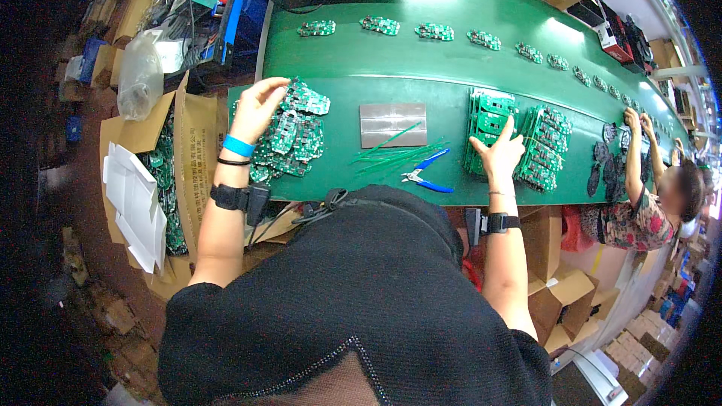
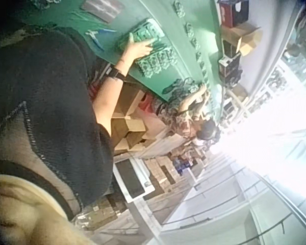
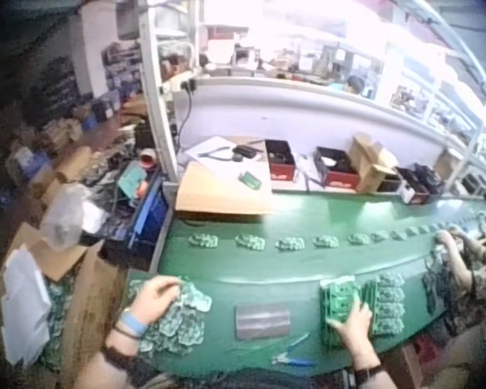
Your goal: The worker is assembling printed circuit boards on an assembly line, using pliers to separate or trim components.
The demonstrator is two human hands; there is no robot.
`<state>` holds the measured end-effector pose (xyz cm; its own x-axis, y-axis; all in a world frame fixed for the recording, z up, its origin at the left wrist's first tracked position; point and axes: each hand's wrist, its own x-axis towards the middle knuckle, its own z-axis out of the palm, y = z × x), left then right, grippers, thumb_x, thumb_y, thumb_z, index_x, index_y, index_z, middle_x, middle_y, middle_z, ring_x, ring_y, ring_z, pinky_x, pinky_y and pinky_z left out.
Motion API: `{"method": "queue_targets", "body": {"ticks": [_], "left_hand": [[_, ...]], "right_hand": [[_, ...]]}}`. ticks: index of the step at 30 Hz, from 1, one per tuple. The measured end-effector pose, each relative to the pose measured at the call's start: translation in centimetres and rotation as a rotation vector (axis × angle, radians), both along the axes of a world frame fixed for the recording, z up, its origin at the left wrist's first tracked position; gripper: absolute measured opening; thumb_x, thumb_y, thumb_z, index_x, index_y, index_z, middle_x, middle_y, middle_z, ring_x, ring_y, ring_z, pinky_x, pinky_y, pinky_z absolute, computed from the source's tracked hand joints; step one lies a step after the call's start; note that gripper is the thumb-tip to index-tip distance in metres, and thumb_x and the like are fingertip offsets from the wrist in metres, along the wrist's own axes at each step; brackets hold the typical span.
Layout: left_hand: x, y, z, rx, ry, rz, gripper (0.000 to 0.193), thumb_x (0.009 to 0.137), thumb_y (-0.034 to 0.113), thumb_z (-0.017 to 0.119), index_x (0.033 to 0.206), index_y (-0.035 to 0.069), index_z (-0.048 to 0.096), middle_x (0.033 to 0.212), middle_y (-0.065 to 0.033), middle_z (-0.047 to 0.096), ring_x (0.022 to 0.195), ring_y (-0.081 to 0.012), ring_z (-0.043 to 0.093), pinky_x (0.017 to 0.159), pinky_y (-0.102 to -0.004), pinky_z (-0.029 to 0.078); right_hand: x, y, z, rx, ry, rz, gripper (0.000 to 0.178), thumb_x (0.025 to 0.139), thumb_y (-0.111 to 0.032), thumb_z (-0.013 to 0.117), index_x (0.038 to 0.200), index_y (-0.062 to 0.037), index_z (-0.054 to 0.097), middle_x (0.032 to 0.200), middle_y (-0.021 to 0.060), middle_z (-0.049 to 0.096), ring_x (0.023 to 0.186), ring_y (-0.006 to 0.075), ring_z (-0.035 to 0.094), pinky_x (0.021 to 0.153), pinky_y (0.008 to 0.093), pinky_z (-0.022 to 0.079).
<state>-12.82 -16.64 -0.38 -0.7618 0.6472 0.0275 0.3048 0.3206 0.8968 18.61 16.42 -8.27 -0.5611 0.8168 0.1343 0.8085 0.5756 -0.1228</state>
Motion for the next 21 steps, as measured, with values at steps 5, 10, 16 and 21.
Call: {"method": "queue_targets", "body": {"ticks": [5,10,16,21], "left_hand": [[2.9,2.1,-0.8,0.079,-0.22,-0.114,0.019,0.087,0.01,0.057,0.103,0.001,0.062,0.093,-0.0034,0.064,0.082,-0.0097,0.059,0.073,-0.0226,0.047],[4.7,4.4,-0.8,0.047,-0.527,-0.151,0.024,0.089,0.019,0.055,0.105,0.003,0.061,0.092,-0.0048,0.063,0.082,-0.0113,0.06,0.071,-0.0233,0.048],[9.6,9.1,-0.4,0.134,-1.072,-0.339,0.037,0.09,0.028,0.054,0.119,0.006,0.053,0.106,-0.0085,0.059,0.101,-0.0152,0.054,0.085,-0.03,0.046],[10.8,10.6,-2.5,0.41,-1.254,-0.158,0.04,0.09,0.024,0.05,0.128,0.01,0.044,0.107,-0.0122,0.059,0.101,-0.0257,0.056,0.086,-0.0423,0.047]], "right_hand": [[-0.5,0.9,-0.2,-0.145,-0.054,-0.12,0.11,0.052,-0.053,0.078,0.139,-0.0184,0.02,0.103,0.0286,0.049,0.091,0.0426,0.052,0.074,0.0483,0.047],[-0.6,1.4,0.6,-0.253,0.151,-0.108,0.105,0.052,-0.042,0.079,0.138,-0.0167,0.023,0.1,0.0261,0.054,0.089,0.0407,0.056,0.077,0.0474,0.047],[-4.8,-3.6,6.5,-0.423,0.483,0.412,0.094,0.054,-0.029,0.08,0.131,-0.0013,0.033,0.114,0.024,0.054,0.105,0.0357,0.054,0.089,0.0404,0.044],[-10.2,-9.9,9.2,-1.06,0.535,0.647,0.079,0.072,-0.028,0.073,0.134,-0.0029,0.031,0.124,0.0217,0.048,0.111,0.0326,0.05,0.091,0.0381,0.043]]}}
